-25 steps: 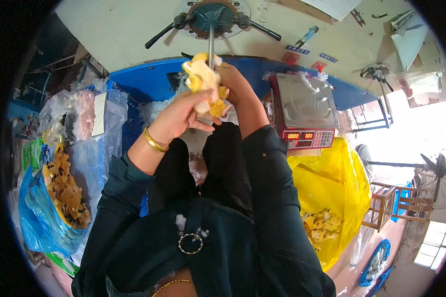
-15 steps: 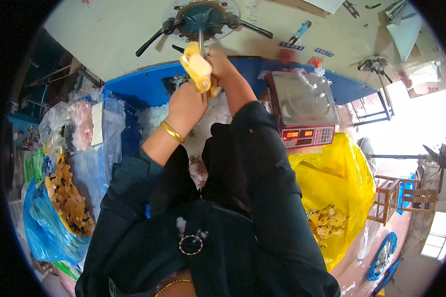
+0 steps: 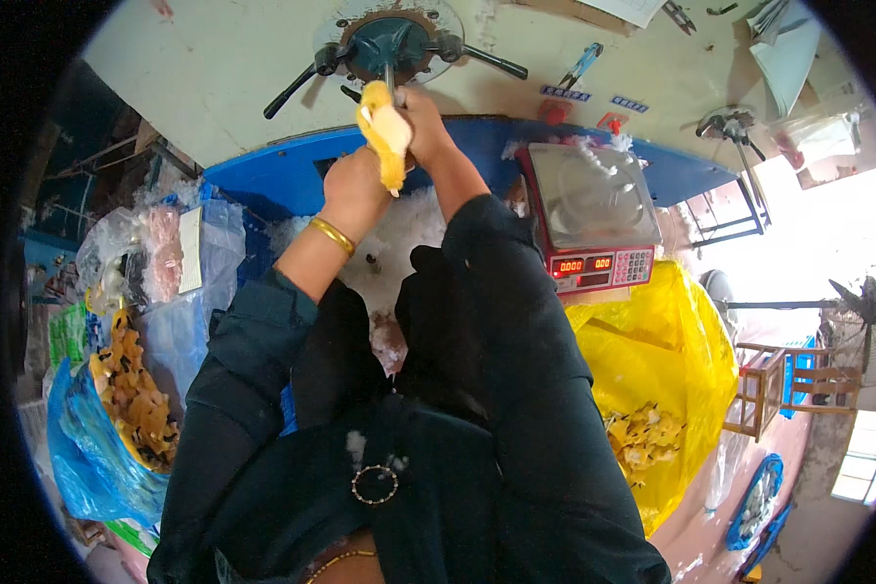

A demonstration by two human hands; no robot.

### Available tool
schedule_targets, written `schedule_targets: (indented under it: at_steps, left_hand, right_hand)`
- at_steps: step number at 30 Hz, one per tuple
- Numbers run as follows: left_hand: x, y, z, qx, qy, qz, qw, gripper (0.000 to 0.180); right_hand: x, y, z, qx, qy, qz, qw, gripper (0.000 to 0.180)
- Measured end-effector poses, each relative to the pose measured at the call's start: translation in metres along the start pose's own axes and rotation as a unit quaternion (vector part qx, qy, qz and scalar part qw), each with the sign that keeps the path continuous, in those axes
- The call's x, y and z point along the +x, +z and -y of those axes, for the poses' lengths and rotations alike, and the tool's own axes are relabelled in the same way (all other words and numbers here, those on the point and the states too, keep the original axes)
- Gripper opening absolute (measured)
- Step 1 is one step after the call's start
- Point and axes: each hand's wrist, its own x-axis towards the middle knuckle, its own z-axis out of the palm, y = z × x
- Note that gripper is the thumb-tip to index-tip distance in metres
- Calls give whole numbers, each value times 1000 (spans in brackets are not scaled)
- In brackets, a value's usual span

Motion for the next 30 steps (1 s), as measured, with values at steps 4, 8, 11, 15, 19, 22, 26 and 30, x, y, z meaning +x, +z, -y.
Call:
schedule_targets:
  at_steps: [4,8,11,15,19,22,26,30]
  left_hand:
    - [-22,-11,-8,-19,-35,23,999,19]
    - [-60,-28,-15,-243,-56,87,964,25]
    - [-58,-60,-31,-624,-180,193,736,26]
    - [-4,-47,-18,-774,-251,165,557,27]
    - [4,-44,-16,-771,-289,205,529,21]
    - [-17,-51,-17,-749,-316,225,537,17]
    - [-39,-67,4,-762,-270,295,509,26]
    - [3,-62,30,-719,-267,293,571,26]
  right_hand:
    - [-23,18,19,231,151,-75,958,17]
    - [-56,31,39,58,139,-60,987,23]
    - [-17,-3,-6,-158,34,-100,982,25]
    - [33,-8,15,-242,59,-167,954,24]
    - [19,-2,24,-351,15,-188,917,29]
    - [-19,11,43,-367,31,-174,913,33]
    - [-58,28,61,-10,175,-143,974,32]
    - [-26,30,70,-147,138,-93,975,32]
